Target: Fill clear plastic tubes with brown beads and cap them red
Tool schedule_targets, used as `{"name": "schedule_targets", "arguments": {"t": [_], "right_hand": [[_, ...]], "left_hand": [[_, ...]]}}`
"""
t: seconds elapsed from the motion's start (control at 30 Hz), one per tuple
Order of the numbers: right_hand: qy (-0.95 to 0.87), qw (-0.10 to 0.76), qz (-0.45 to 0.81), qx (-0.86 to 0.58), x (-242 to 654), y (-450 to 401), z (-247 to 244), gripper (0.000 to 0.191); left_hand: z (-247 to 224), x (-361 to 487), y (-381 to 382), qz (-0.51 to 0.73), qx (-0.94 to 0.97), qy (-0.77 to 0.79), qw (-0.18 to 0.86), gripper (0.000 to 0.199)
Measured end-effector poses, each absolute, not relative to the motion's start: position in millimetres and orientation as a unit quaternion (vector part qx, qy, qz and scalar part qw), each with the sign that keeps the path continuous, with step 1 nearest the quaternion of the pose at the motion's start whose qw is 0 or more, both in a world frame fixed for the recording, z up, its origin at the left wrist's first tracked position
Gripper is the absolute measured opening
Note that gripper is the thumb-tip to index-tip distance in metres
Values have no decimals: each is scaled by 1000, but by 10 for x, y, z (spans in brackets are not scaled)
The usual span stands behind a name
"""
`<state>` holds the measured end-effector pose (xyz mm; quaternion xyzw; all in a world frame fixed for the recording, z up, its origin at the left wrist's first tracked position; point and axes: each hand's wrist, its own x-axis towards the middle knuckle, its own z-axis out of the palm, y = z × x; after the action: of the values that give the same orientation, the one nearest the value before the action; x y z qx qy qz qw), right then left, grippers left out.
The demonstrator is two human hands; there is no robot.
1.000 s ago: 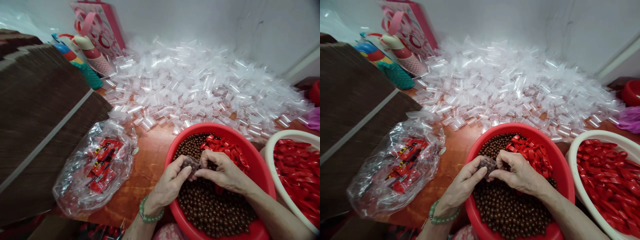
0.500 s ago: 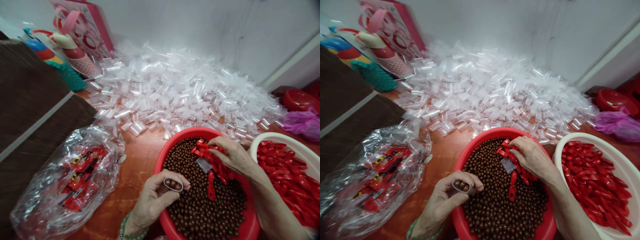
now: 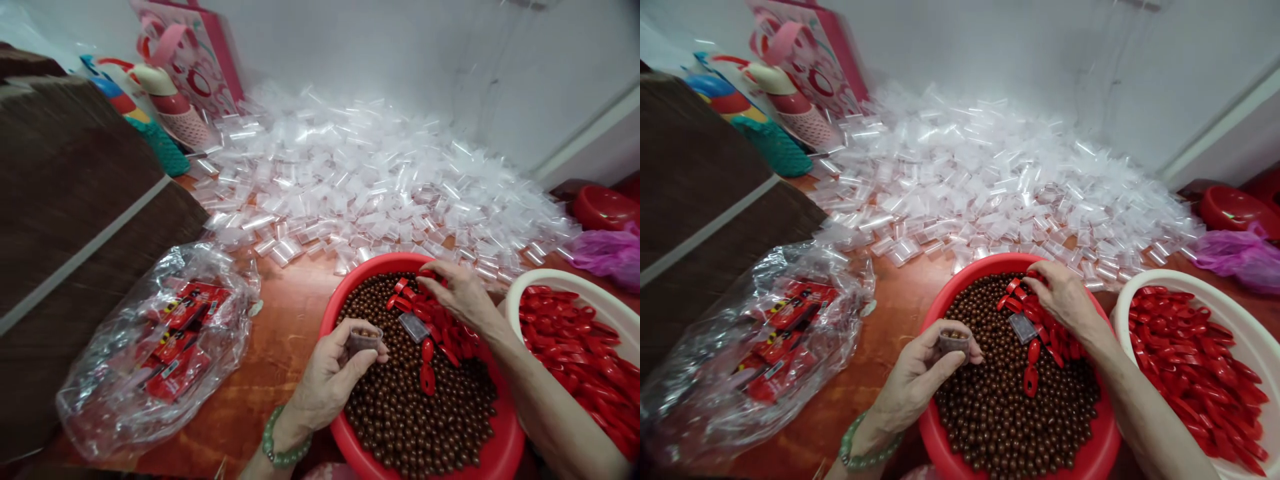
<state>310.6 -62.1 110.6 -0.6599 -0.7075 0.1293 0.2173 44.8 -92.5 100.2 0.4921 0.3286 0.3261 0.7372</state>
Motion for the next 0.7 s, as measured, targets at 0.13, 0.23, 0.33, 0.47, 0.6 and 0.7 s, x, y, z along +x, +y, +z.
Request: {"name": "schedule_targets", "arguments": {"t": [0.13, 0.23, 0.33, 0.47, 0.6, 0.7], "right_hand": [[-522, 468, 316, -640, 3003, -742, 1213, 19], [-395, 536, 477, -573, 2744, -799, 1211, 25], [-370, 525, 539, -546, 2486, -855, 1165, 30], [-434, 479, 500, -577, 2300, -938, 1102, 29], [-606, 441, 293, -594, 2301, -992, 1084, 23], [-737, 370, 220, -521, 2364, -1013, 1113, 32]], "left_hand": [[1043, 523, -889, 340, 482, 394, 705, 21], [1079, 585, -888, 338, 472, 409, 704, 18], [1094, 621, -905, 340, 450, 392, 727, 19], [1083, 622, -922, 337, 476, 413, 699, 20], [1070, 609, -906, 332, 477, 442, 684, 21], [1065, 606, -882, 351, 436, 431, 708, 23]]}}
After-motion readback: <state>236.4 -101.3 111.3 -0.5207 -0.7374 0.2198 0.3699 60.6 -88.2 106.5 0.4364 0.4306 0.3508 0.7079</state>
